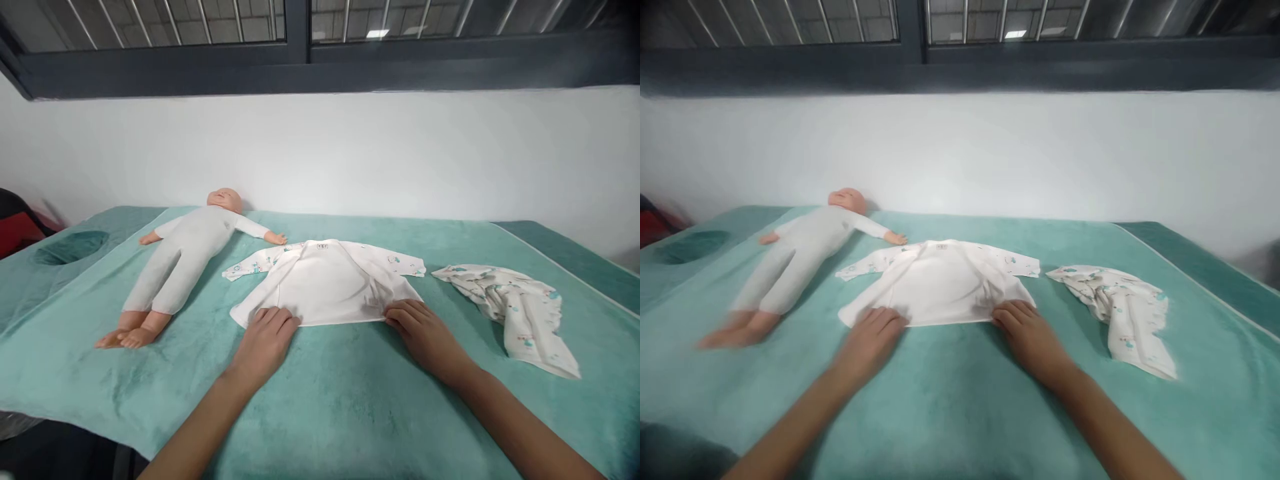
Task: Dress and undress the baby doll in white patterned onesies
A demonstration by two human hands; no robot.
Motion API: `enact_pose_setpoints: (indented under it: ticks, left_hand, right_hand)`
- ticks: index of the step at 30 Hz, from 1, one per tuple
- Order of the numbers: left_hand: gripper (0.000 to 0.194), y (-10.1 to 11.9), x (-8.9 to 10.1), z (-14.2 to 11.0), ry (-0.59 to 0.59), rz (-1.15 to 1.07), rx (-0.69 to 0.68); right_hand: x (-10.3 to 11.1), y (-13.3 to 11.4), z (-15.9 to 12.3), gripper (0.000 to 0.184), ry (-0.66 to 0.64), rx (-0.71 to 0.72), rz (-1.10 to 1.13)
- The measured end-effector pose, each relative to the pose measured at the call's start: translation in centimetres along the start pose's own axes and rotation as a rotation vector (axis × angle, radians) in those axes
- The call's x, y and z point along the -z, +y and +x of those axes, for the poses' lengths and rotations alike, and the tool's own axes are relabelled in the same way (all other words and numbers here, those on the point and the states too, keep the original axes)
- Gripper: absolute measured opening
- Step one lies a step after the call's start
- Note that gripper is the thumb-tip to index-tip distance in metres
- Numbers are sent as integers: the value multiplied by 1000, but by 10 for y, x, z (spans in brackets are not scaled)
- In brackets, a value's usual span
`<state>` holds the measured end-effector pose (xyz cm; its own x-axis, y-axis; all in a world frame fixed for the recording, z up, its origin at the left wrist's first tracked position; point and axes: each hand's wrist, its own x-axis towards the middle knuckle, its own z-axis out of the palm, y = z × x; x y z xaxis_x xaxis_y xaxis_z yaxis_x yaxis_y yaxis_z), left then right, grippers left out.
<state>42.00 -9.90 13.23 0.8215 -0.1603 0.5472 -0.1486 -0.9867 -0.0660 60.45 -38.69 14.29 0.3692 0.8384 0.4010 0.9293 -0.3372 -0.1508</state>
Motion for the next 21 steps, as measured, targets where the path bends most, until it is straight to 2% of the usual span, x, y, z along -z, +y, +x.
enact_pose_setpoints:
  ticks: [3,6,11,13,14,16,18,19,21]
  left_hand:
    - [16,0,0,-3,46,-19,-35]
    - [14,2,-2,-6,18,-74,-54]
    - [15,7,5,-4,22,-229,-8]
    - [19,1,12,-1,86,-352,148]
    - [21,-6,16,1,132,-404,289]
    - [24,-27,21,4,237,-435,650]
    - [28,-55,22,6,313,-349,979]
    - [32,-69,21,6,313,-286,1076]
    - [43,-92,16,6,212,-197,1187]
  right_hand:
    - [2,0,-3,15,3,-16,33]
    - [7,-2,-4,15,-36,-19,52]
    - [13,-8,-1,20,-89,27,69]
    - [14,-14,2,23,-69,29,75]
    - [15,-18,6,25,-55,19,84]
    - [13,-29,20,27,-54,-23,126]
    - [7,-41,42,29,-109,-82,178]
    - [2,-47,57,32,-154,-102,191]
    - [-14,-57,91,43,-244,-122,162]
